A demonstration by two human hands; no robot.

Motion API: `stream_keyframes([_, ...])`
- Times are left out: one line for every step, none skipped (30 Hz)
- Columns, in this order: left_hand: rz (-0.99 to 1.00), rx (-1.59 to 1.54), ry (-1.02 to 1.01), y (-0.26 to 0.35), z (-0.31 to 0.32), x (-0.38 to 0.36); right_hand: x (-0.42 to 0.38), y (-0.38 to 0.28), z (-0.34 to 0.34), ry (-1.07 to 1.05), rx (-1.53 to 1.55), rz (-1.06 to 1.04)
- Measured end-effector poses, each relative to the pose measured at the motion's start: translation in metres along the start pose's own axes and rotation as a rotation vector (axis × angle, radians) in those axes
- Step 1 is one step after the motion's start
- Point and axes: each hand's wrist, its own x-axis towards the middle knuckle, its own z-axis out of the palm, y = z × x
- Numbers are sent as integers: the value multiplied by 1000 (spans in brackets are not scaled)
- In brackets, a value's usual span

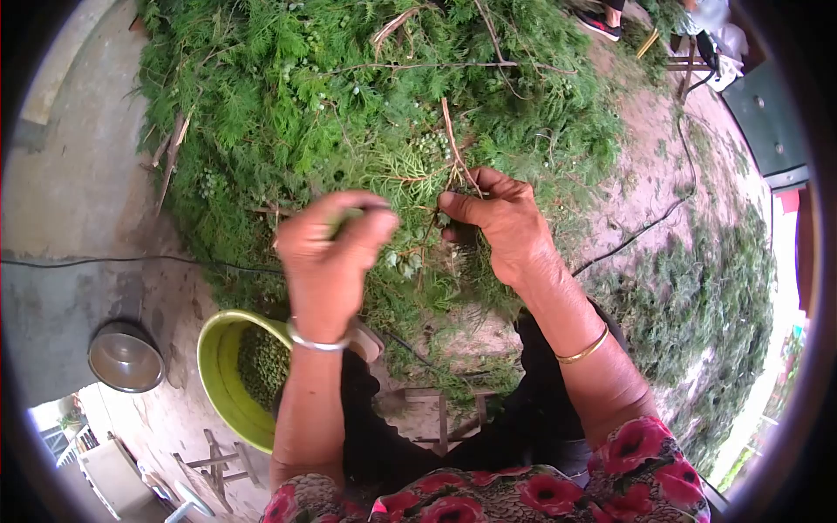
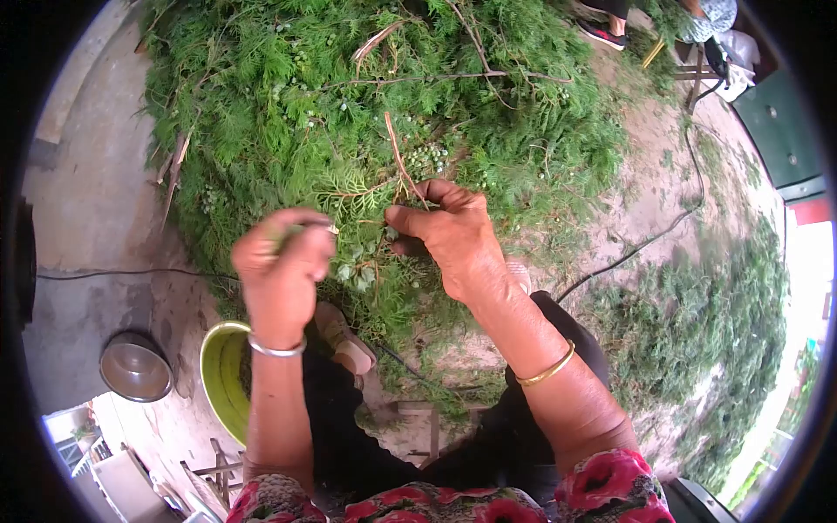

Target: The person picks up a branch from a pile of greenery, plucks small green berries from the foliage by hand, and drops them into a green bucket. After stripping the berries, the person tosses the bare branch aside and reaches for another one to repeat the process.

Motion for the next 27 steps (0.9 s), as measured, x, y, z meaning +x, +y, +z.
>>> stream_keyframes([41, 217, -26, 0, 12, -2, 0, 2, 1, -4, -4, 5])
stream_keyframes([135, 290, -20, -4, 21, -5, -1, 5, 2, 5, -56, -3])
stream_keyframes([230, 364, -15, -11, 28, -7, -1, 7, 3, 15, -108, -12])
stream_keyframes([229, 365, -13, -15, 30, -8, -2, 8, 5, 13, -108, -9])
stream_keyframes([292, 462, -2, -18, 32, -8, -1, 9, 6, 28, -119, -7])
stream_keyframes([356, 559, 8, -21, 32, -8, -1, 10, 7, 44, -129, -5])
stream_keyframes([356, 560, 9, -25, 31, -9, -1, 10, 8, 43, -129, -6])
stream_keyframes([396, 644, -19, -27, 29, -9, -1, 9, 8, 42, -152, -9])
stream_keyframes([436, 729, -47, -29, 28, -10, -1, 8, 8, 41, -175, -13])
stream_keyframes([435, 729, -46, -28, 28, -12, -1, 9, 7, 40, -175, -11])
stream_keyframes([459, 847, -101, -26, 30, -14, 0, 11, 6, 45, -229, -24])
stream_keyframes([482, 964, -157, -25, 31, -16, 1, 13, 4, 51, -284, -36])
stream_keyframes([480, 963, -157, -24, 31, -18, 2, 17, 2, 51, -285, -34])
stream_keyframes([491, 1000, -183, -24, 31, -20, 3, 20, -1, 22, -336, -122])
stream_keyframes([504, 1036, -209, -24, 31, -21, 3, 22, -2, -7, -385, -212])
stream_keyframes([504, 1036, -209, -25, 32, -20, 3, 19, -2, -7, -385, -212])
stream_keyframes([556, 969, -161, -26, 32, -18, 2, 15, -1, -26, -429, -193])
stream_keyframes([607, 900, -115, -27, 33, -18, 1, 12, -2, -43, -472, -174])
stream_keyframes([607, 900, -116, -27, 33, -17, 2, 12, -6, -42, -471, -174])
stream_keyframes([547, 726, -80, -25, 33, -16, 3, 14, -13, -46, -818, -429])
stream_keyframes([485, 551, -47, -21, 34, -15, 4, 15, -18, -44, -1163, -687])
stream_keyframes([288, 381, -57, -13, 32, -16, 4, 16, -18, -39, -1164, -687])
stream_keyframes([-51, 220, -108, -2, 26, -17, 5, 18, -16, -53, -717, -596])
stream_keyframes([-265, -126, -75, 1, 22, -15, 5, 19, -14, -67, -271, -489])
stream_keyframes([-473, -470, -33, 3, 19, -11, 6, 16, -12, -75, -265, -486])
stream_keyframes([-528, -621, -5, 5, 16, -8, 8, 6, -10, 35, -150, -221])
stream_keyframes([-538, -722, 3, -2, 12, -6, 7, -3, -7, 142, -40, 44])
